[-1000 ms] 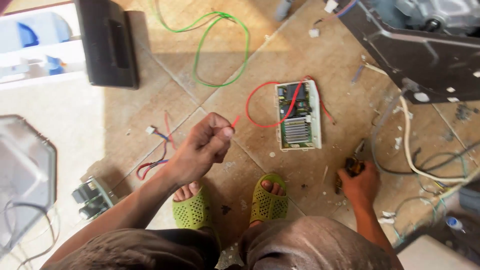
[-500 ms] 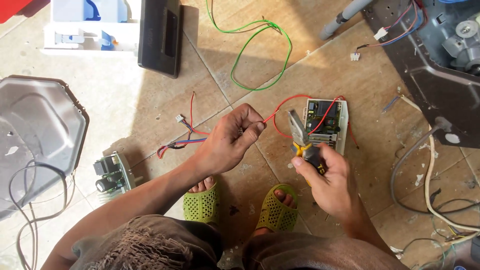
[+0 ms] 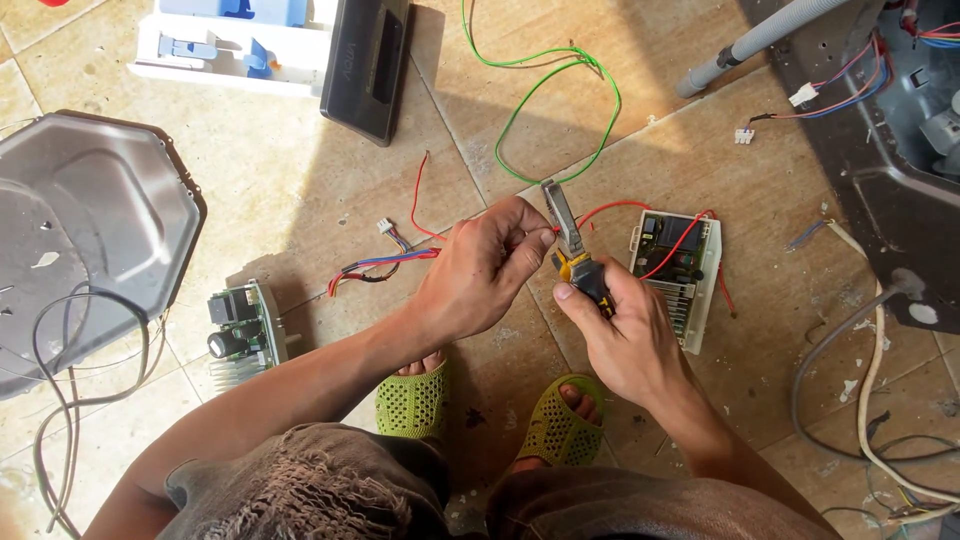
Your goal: Stripping insulation from electrical wires and connecting them to a wiring harness for an appliance repair.
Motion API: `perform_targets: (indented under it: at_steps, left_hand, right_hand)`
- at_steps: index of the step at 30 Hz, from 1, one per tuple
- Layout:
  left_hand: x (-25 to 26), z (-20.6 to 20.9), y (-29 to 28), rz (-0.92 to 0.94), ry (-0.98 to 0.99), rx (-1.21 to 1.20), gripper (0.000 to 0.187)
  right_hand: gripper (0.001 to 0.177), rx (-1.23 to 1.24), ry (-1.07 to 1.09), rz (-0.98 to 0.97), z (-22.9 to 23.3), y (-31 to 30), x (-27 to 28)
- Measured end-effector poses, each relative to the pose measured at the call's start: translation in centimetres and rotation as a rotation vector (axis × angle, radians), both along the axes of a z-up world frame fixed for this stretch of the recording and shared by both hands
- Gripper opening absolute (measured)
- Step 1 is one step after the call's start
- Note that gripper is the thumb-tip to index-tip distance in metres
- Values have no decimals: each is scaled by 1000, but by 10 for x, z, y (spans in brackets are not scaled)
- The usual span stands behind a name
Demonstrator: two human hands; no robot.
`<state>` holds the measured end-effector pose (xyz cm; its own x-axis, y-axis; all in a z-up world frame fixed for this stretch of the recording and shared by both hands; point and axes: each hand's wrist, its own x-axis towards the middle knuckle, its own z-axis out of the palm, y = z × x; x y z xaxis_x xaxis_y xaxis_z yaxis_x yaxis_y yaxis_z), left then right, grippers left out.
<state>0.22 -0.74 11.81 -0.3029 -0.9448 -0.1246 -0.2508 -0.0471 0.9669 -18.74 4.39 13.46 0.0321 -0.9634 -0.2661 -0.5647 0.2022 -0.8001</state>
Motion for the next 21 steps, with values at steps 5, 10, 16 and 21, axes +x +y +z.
perform_targets:
  at_steps: [5,10,16,21]
  left_hand:
    - [7,-5,-4,-55,25,48,20]
    - [8,1,-3,-79,132,-137,24]
    - [6,6,-1,-117,287,-390,26]
    - [3,2,-2,-94,455,-195,26]
  right_hand:
    - [32,-23,4,-50,-7,3,-7]
    - [34,8,-74,-81,0,-2,-2]
    - [42,149,-247,-52,3,-2,17]
    - [35,194,-182,12,9,-12,24]
